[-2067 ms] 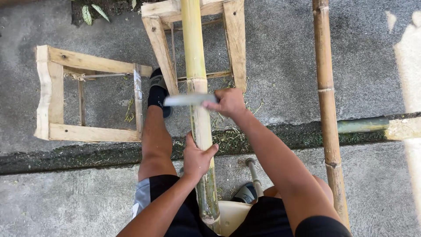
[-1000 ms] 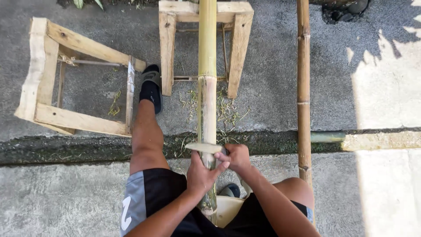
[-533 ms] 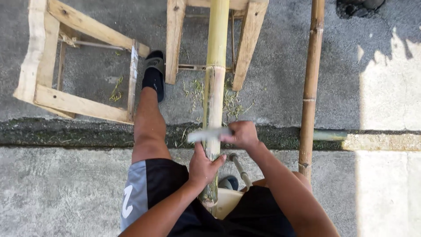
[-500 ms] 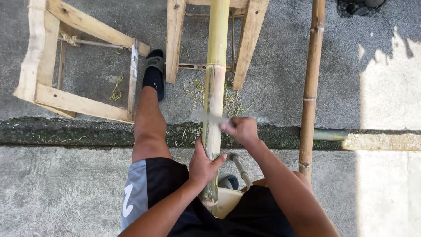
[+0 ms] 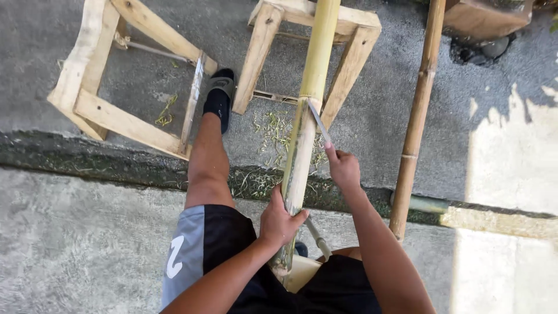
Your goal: Scraping the outer layer of a bamboo pole using a knife.
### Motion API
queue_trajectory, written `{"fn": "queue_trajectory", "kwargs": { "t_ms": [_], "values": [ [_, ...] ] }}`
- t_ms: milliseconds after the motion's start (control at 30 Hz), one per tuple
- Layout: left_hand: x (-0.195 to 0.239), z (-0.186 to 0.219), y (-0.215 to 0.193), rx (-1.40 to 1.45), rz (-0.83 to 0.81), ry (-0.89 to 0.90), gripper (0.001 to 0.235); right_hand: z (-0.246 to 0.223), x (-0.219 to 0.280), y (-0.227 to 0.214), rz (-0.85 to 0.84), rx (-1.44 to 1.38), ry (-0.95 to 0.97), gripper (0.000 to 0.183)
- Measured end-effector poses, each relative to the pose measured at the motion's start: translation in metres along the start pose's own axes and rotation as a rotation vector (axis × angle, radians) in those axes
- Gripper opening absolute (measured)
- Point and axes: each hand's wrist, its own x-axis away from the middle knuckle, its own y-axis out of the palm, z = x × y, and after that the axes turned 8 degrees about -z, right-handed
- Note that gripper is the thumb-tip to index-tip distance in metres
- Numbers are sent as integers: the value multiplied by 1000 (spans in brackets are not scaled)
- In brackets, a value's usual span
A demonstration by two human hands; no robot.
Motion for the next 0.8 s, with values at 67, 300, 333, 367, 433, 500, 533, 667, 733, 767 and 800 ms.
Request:
{"fn": "queue_trajectory", "kwargs": {
  "t_ms": [67,300,333,367,433,500,533,667,733,767,800],
  "values": [
    [0,0,1,15,2,-6,91,15,18,6,-45,-14,48,82],
    [9,-27,9,35,166,354,98,-5,148,-3,-161,407,-101,72],
    [8,-21,6,47,159,347,98,-15,156,-5,-166,417,-90,72],
    [9,-16,4,353,110,299,93,-24,167,-8,-165,518,-119,74],
    [3,-18,9,666,55,243,88,-38,177,-12,-163,627,-145,75],
    [-12,-32,17,881,127,-147,75,-52,176,-14,-159,692,-182,75],
    [-18,-30,16,886,127,-142,75,-57,175,-15,-155,697,-184,75],
    [-24,-23,12,1225,284,-343,71,-65,178,-15,-185,766,-200,80],
    [-30,-21,13,1234,320,-420,69,-65,175,-15,-181,789,-208,82],
    [-30,-24,17,1224,338,-420,69,-64,175,-16,-182,792,-218,82],
    [-29,-26,21,1214,356,-421,68,-62,175,-16,-182,795,-227,83]
  ]
}}
